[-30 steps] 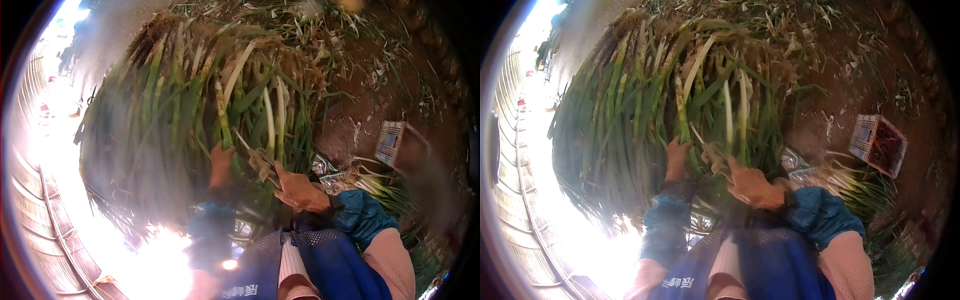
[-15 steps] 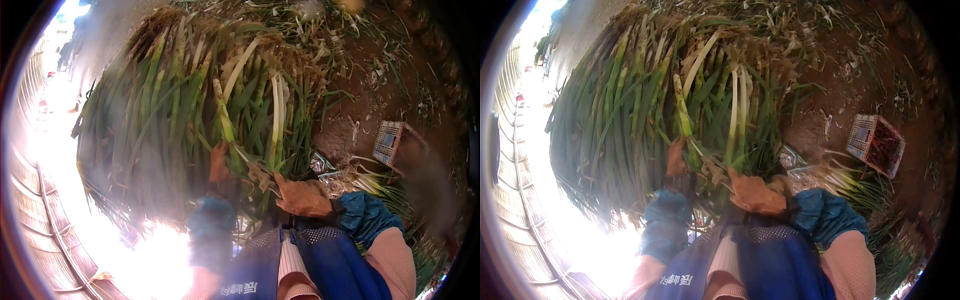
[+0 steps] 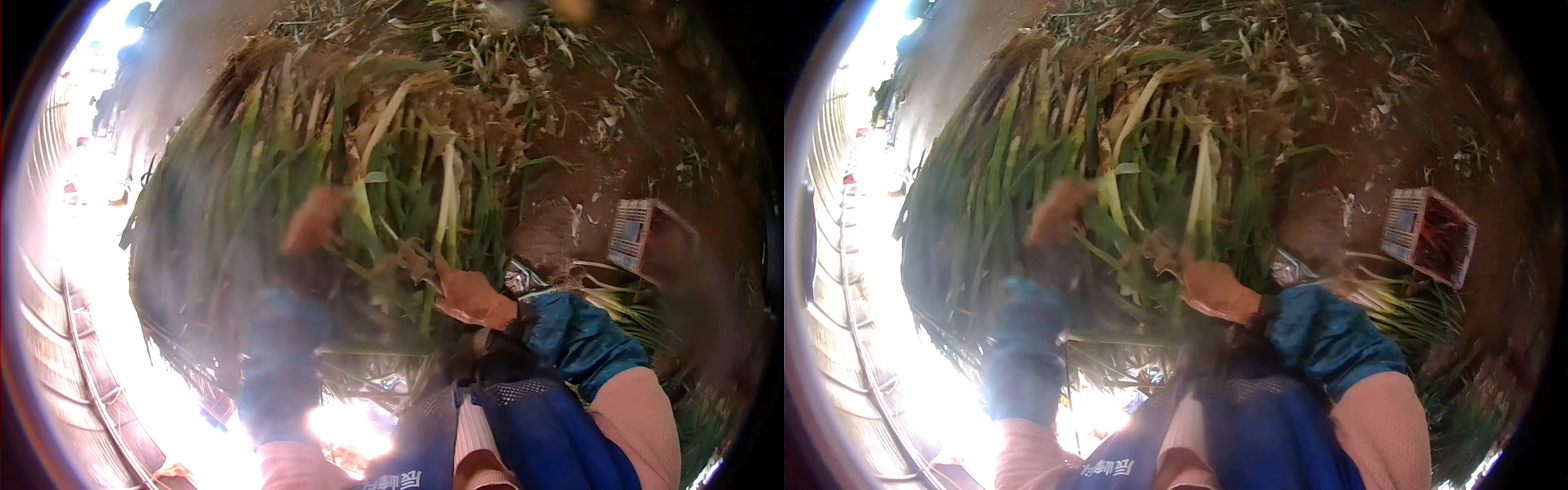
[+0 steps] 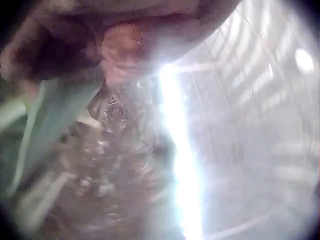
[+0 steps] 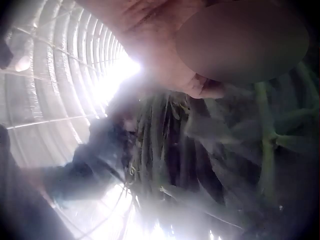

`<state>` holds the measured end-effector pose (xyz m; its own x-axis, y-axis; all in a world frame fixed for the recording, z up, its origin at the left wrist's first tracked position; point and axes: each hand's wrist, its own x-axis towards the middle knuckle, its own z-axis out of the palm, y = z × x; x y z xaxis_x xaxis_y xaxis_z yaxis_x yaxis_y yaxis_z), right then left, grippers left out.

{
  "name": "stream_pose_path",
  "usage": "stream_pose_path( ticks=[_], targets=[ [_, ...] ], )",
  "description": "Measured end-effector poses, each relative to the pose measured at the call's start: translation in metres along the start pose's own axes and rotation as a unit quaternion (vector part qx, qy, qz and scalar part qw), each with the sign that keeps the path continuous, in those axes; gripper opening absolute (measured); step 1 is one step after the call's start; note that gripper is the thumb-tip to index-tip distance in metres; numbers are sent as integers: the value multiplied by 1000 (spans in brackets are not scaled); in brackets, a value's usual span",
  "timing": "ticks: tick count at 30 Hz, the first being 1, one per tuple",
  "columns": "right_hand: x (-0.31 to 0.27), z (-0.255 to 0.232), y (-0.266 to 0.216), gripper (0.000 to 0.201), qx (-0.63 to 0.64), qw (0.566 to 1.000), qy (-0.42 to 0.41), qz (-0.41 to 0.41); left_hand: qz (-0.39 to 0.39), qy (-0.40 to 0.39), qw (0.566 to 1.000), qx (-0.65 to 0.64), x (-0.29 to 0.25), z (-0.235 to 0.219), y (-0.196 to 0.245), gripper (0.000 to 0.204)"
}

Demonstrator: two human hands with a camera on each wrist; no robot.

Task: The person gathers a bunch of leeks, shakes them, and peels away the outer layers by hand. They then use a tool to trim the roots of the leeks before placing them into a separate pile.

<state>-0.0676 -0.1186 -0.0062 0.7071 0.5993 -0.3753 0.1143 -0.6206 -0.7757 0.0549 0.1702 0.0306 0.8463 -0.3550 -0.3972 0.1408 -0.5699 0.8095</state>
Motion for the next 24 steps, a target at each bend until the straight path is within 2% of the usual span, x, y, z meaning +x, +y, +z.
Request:
stream_pose_path(
  ticks=[1, 2, 4, 6, 7, 8, 9, 10, 11, 12, 14, 15, 17, 18, 19, 20, 22, 24],
  targets=[
    [0, 5, 6, 65, -6, 1000, -8, 1, 56, -56, 983, -168, 17, -22, 9, 29],
    [-4, 9, 12, 71, -11, 1000, -19, 2, -39, -143, 890, -431, 45, -39, 19, 30],
    [-7, 0, 13, 61, 2, 1000, 7, 15, 38, 122, 878, -461, 68, -24, 95, 33],
    [-7, -9, 20, 58, 31, 998, 7, 45, -2, 235, 918, -320, 81, -17, 75, 37],
    [-12, -18, 19, 60, 14, 1000, 25, 6, -17, 292, 924, -245, 88, -13, 57, 39],
    [-18, -20, 24, 62, 23, 999, 30, 22, -58, 324, 941, -83, 89, -2, 29, 40],
    [-28, -18, 30, 64, 36, 998, 34, 41, -100, 344, 930, 82, 81, 15, -7, 42],
    [-32, -15, 32, 66, 50, 996, 41, 60, -116, 363, 920, 93, 66, 49, -22, 39],
    [-36, -24, 22, 73, 55, 988, -5, 144, -133, 381, 909, 104, 52, 84, -36, 38],
    [-40, -20, 21, 74, 48, 989, -9, 140, -149, 398, 898, 113, 37, 118, -49, 40],
    [-53, -9, 19, 77, 32, 990, -20, 133, -259, 344, 899, 80, 8, 162, -54, 38],
    [-55, -9, 14, 74, 61, 994, -2, 87, -266, 333, 900, 86, 4, 168, -50, 37],
    [-43, -11, 0, 72, 45, 996, -41, 65, -280, 314, 902, 98, -3, 170, -43, 35],
    [-35, -13, -5, 71, 35, 996, -61, 52, -293, 305, 905, 49, -7, 166, -36, 35],
    [-24, -11, -5, 70, 23, 1000, -15, 4, -304, 297, 905, 1, -10, 160, -25, 34],
    [-8, -12, -8, 71, 9, 1000, -15, 15, -314, 286, 904, -45, -15, 154, -18, 34],
    [26, -21, -11, 72, -18, 999, -13, 36, -284, 273, 919, 25, -30, 152, -14, 34],
    [47, -11, 5, 71, -64, 995, 82, -11, -274, 269, 921, 65, -44, 155, -16, 34]
  ],
)
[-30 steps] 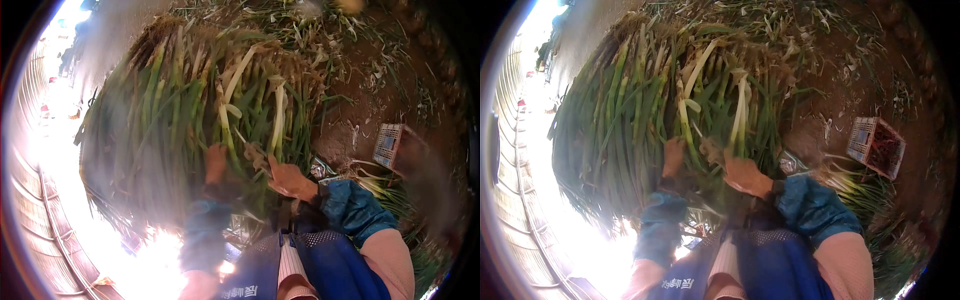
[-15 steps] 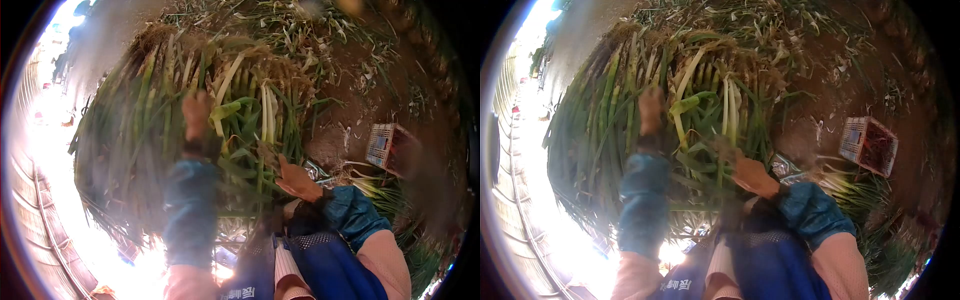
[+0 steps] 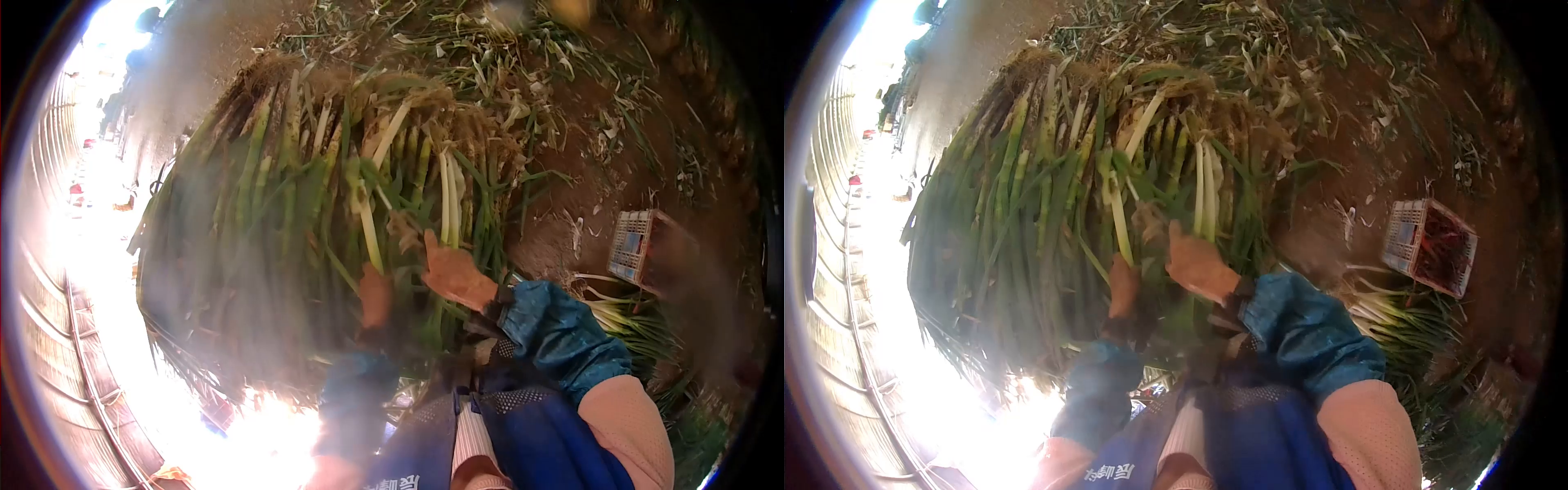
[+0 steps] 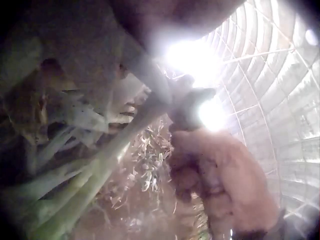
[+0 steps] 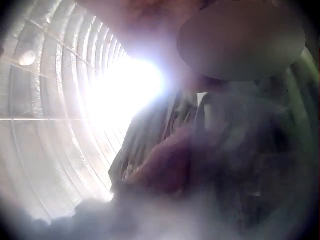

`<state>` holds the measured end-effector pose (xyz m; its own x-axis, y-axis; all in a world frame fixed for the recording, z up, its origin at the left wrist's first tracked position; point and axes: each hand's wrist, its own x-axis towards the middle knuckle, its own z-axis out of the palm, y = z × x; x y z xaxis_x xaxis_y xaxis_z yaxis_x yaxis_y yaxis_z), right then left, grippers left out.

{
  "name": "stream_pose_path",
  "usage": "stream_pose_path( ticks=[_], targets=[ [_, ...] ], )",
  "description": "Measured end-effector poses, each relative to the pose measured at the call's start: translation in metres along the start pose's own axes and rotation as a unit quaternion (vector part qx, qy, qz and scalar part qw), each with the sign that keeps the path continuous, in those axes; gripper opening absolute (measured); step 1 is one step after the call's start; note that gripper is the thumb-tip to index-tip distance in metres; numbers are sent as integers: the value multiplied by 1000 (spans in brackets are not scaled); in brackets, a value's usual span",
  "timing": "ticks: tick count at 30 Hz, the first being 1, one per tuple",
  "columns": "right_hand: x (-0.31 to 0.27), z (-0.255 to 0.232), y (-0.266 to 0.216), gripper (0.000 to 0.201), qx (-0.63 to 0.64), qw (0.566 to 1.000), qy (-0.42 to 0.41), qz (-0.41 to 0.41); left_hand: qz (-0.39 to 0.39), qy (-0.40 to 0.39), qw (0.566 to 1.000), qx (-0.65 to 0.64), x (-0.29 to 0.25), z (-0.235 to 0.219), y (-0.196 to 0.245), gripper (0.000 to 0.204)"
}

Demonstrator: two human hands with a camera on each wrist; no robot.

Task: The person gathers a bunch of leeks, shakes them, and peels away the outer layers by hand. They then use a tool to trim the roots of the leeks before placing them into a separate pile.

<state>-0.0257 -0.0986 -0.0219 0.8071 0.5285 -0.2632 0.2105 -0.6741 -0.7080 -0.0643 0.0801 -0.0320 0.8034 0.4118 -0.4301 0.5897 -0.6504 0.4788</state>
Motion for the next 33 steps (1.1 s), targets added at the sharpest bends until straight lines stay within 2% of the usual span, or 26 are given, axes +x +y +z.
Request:
stream_pose_path(
  ticks=[1, 4, 7, 10, 13, 15, 17, 20, 23, 26, 28, 31, 33],
  targets=[
    [4, 1, -1, 71, -21, 998, 47, -20, -5, 4, 1000, 7, -4, 2, -7, 35],
    [-19, -14, -20, 66, 27, 998, -51, 24, -6, 13, 1000, 19, -11, 9, -25, 34],
    [-54, -9, -31, 68, 30, 993, -112, 18, 10, 15, 1000, 10, -18, 14, -34, 34],
    [-34, -2, -27, 65, 11, 996, -86, 33, 27, 14, 1000, 5, -27, 21, -42, 34],
    [13, 5, -15, 61, 10, 999, -25, 23, 42, 23, 999, 5, -33, 24, -48, 33],
    [29, 5, -13, 61, -6, 1000, -14, 9, 57, 34, 998, 6, -38, 22, -46, 32],
    [29, 5, -14, 61, -4, 1000, -20, 17, 77, 48, 996, 6, -43, 19, -42, 30],
    [17, 2, -21, 62, 11, 998, -39, 39, 55, 53, 996, 34, -46, 37, -73, 29],
    [15, -2, -22, 62, 9, 999, -34, 34, 78, 46, 994, 63, -68, 33, -63, 28],
    [14, -1, -24, 67, 26, 997, -49, 54, -23, 16, 999, 28, -78, 22, -40, 38],
    [-8, -10, -35, 66, 33, 993, -82, 83, -36, 7, 999, 28, -79, 19, -37, 39],
    [-30, -5, -34, 68, 37, 996, -65, 43, -34, 22, 998, 49, -79, 27, -47, 43],
    [-11, -1, -32, 70, 25, 996, -66, 54, -33, 26, 997, 60, -80, 30, -50, 45]
  ],
)
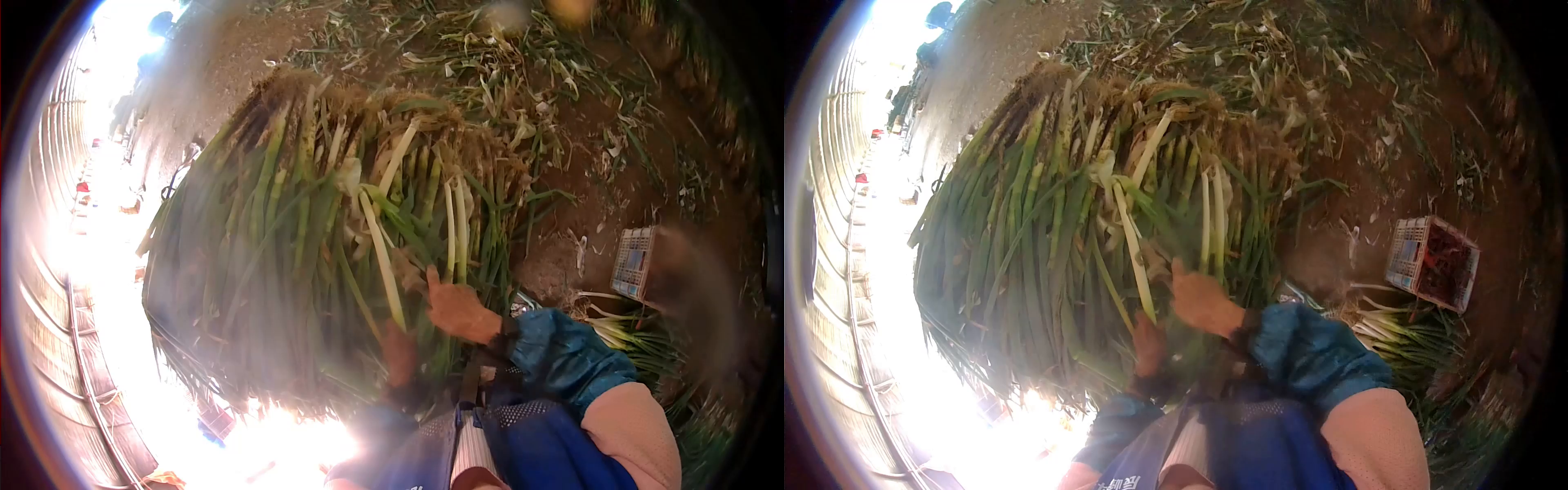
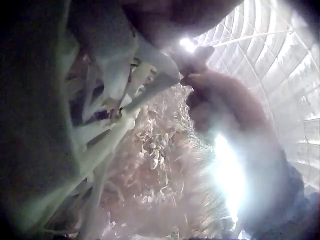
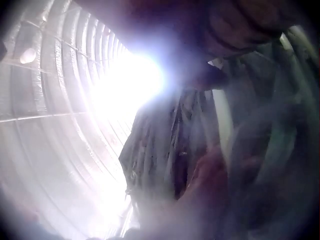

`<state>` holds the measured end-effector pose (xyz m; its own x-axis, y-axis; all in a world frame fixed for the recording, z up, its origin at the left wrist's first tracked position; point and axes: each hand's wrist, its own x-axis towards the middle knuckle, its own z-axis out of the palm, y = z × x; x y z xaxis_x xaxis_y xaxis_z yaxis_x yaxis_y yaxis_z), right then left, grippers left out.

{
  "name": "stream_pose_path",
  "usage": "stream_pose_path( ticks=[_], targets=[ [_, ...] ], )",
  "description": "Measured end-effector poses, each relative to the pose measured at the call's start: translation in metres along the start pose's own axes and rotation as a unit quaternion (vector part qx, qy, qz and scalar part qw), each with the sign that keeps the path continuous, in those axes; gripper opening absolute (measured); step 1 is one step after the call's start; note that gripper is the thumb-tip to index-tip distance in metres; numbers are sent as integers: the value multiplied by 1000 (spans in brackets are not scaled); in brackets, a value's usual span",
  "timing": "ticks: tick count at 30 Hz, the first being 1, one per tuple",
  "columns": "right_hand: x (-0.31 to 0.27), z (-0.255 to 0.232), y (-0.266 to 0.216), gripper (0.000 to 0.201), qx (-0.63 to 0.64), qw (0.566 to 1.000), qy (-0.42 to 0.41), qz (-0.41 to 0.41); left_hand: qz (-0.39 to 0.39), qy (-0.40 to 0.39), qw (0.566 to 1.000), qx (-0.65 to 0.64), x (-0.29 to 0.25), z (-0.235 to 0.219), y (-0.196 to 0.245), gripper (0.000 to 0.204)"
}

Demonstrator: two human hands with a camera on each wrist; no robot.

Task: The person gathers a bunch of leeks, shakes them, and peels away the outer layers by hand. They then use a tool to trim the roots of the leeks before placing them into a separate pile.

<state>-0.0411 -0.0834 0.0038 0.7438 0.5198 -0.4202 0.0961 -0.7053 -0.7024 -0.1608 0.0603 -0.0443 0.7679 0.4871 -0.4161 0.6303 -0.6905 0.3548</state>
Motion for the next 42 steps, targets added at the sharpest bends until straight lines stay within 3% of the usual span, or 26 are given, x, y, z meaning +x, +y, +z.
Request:
stream_pose_path(
  ticks=[2, 4, 7, 11, 13, 14, 17, 19, 20, 21, 23, 26, 30, 35, 38, 41, 42],
  targets=[
    [29, 1, 1, 72, -13, 1000, 16, -7, -11, -10, 1000, 3, -6, -6, 5, 47],
    [51, -3, 0, 73, -29, 998, 48, -26, 31, 26, 999, 13, -11, 2, -6, 39],
    [45, -16, -5, 74, -7, 996, 69, -60, 32, 50, 998, 30, -17, 6, -8, 36],
    [0, -12, -9, 71, -30, 998, -16, -47, 22, 14, 1000, 3, -23, 5, 4, 38],
    [-10, -8, 7, 70, -6, 998, -59, -17, 68, -9, 997, -34, -14, 13, 8, 38],
    [3, -3, 26, 65, -2, 998, -49, 36, 74, -35, 996, -34, -9, 17, 11, 36],
    [27, -3, 68, 66, -32, 997, 60, 46, 60, -134, 989, -2, 22, 14, 50, 27],
    [26, 6, 68, 69, -40, 994, 103, 6, 161, -114, 977, 78, 52, 5, 70, 22],
    [25, 11, 64, 70, -42, 991, 126, -14, 263, 0, 951, 163, 86, 13, 55, 21],
    [19, 12, 53, 72, -27, 994, 108, -14, 358, 116, 894, 243, 122, 18, 38, 20],
    [1, 2, 28, 75, -2, 997, 72, -18, 303, 265, 913, 71, 149, -24, 68, 20],
    [0, 10, 36, 74, -6, 1000, 29, 4, 173, 108, 974, 98, 189, -24, 32, 22],
    [-10, 10, 41, 72, 43, 999, 13, 15, 153, 69, 977, 133, 181, -22, 20, 28],
    [-34, 4, 38, 72, 68, 997, 26, 13, 118, -53, 988, 85, 139, -64, 80, 33],
    [-43, 12, 42, 73, 64, 997, 28, 27, 147, -66, 987, 8, 139, -62, 100, 38],
    [-43, 11, 49, 75, 60, 998, 31, 16, 136, -222, 955, -142, 158, 9, 15, 40],
    [-46, 13, 50, 74, 57, 998, 21, 19, 121, -214, 957, -151, 148, 10, 12, 41]
  ],
)
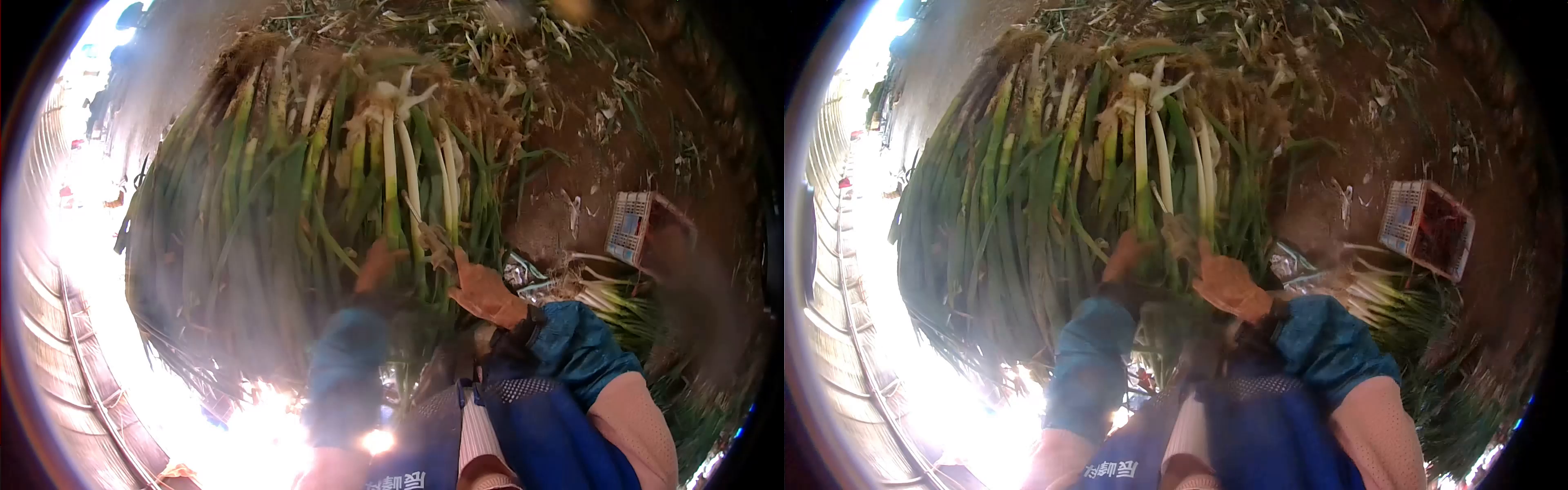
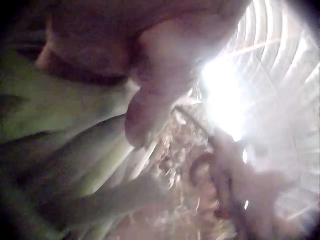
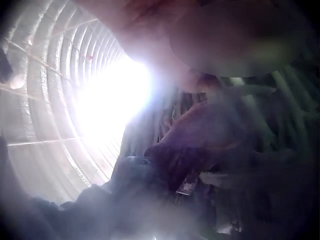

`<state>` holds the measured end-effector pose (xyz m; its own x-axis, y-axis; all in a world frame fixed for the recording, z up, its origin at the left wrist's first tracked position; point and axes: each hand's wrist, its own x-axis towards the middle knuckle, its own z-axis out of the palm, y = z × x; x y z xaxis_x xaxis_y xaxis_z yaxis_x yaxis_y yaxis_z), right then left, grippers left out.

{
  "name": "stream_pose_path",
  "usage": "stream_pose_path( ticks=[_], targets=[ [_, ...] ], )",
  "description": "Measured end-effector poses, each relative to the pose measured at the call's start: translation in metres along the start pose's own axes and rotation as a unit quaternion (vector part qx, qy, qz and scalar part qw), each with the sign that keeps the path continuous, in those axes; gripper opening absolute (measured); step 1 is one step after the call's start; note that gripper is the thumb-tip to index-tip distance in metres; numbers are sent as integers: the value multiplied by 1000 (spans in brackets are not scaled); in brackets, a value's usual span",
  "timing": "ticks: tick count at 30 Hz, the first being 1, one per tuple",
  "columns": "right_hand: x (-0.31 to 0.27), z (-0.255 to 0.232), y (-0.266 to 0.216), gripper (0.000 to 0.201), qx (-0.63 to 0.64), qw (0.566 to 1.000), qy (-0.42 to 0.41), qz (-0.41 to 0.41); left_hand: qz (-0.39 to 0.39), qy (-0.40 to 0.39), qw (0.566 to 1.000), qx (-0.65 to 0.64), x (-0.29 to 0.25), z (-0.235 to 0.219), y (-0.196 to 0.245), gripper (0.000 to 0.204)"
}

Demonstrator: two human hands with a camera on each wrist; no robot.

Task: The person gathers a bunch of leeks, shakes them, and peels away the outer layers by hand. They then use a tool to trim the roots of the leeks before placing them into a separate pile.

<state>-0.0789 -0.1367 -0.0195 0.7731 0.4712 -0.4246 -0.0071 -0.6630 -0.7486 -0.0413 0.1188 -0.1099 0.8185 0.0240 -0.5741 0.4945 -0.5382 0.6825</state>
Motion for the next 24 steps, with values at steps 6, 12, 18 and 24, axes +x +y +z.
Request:
stream_pose_path(
  ticks=[6, 12, 18, 24],
  targets=[
    [-45, -13, -28, 59, 13, 996, -76, 37, -78, 125, 983, 114, -25, 29, 27, 34],
    [-43, 4, -17, 46, 11, 998, -56, -8, -75, 130, 969, 197, -35, 26, 38, 33],
    [7, 6, -4, 62, 4, 998, 46, -36, -52, 147, 960, 234, -54, 33, 53, 30],
    [9, -1, -24, 69, -38, 999, 6, 8, -60, 162, 951, 255, -70, 24, 63, 27]
  ],
)
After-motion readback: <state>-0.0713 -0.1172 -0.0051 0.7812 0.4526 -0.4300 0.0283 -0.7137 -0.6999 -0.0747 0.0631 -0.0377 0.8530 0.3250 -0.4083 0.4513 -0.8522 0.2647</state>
